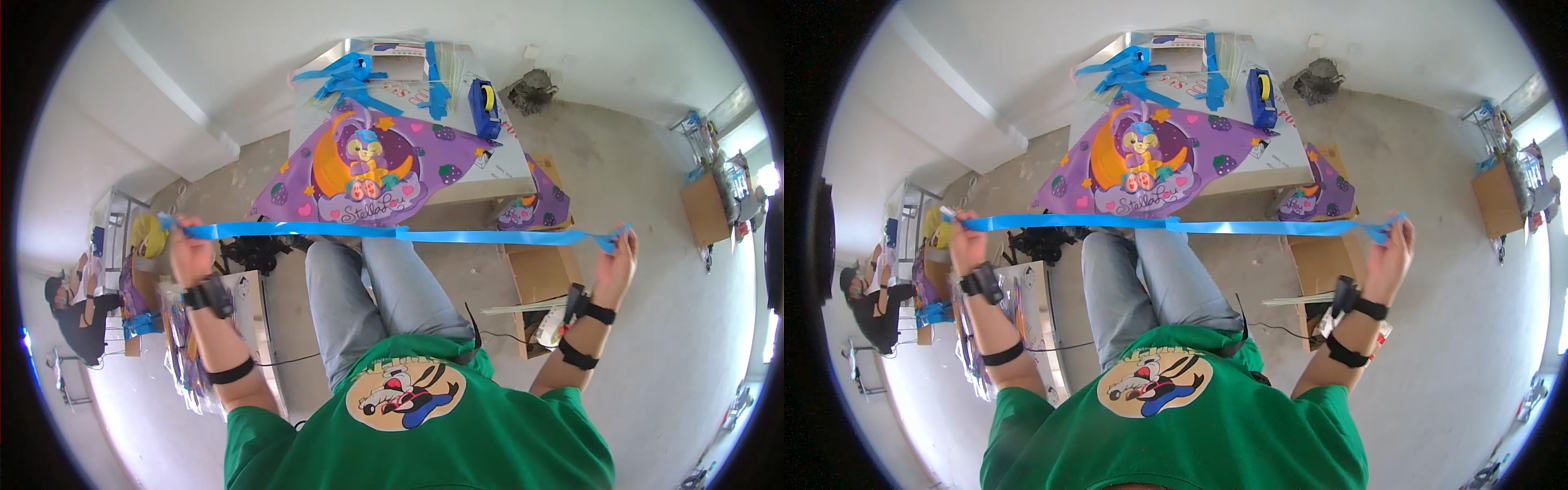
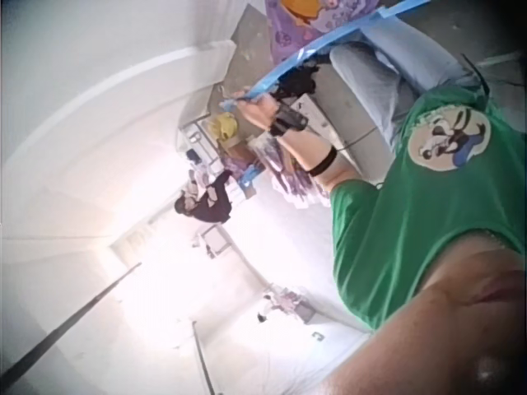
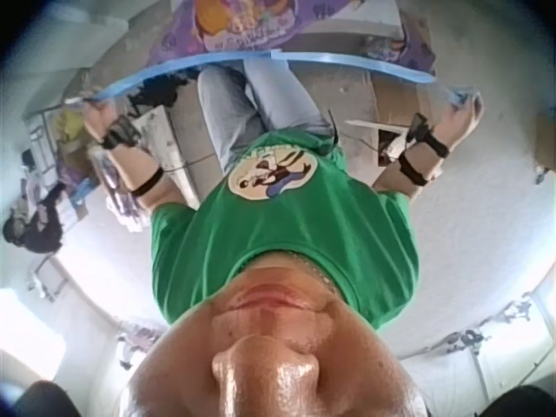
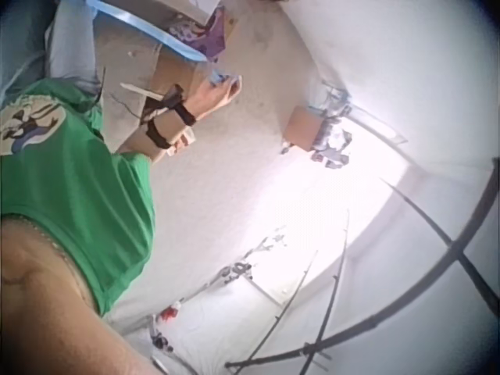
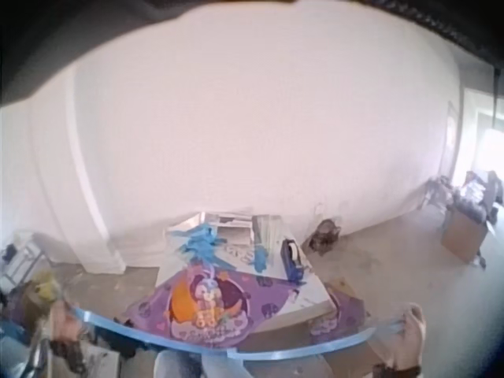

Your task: Assembling a colorful kite by attaching the frame and ribbons.

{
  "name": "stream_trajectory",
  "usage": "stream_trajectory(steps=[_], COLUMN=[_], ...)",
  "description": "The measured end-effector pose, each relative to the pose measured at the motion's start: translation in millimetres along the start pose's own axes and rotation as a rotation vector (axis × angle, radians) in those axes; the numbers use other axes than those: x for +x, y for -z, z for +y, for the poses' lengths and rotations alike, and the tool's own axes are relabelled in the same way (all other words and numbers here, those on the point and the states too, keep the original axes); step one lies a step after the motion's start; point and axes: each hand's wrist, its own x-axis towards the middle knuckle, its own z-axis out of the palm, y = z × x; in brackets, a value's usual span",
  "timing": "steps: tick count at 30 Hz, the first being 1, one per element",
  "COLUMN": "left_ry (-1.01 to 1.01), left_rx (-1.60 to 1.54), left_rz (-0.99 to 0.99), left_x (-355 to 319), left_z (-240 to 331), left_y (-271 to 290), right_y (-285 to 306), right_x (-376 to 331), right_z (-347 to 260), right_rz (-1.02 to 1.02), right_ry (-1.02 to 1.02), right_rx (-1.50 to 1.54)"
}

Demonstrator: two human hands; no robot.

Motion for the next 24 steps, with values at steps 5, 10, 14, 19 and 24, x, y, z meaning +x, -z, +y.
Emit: stream_trajectory(steps=[5, 10, 14, 19, 24], left_ry=[-0.248, -0.139, -0.069, -0.147, -0.053], left_rx=[0.267, 0.467, 0.517, 0.678, 0.426], left_rz=[0.214, -0.324, -0.262, -0.152, -0.228], left_x=[47, 117, 166, 290, 408], left_z=[119, 137, -16, -153, -282], left_y=[6, -76, -185, -249, -332], right_y=[96, 110, 88, 36, 38], right_x=[32, 38, 26, 16, 12], right_z=[-17, 34, 84, 129, 149], right_rz=[0.317, 0.374, 0.251, 0.220, 0.317], right_ry=[0.182, 0.111, -0.044, -0.206, -0.312], right_rx=[-0.107, -0.137, -0.160, -0.148, -0.233])
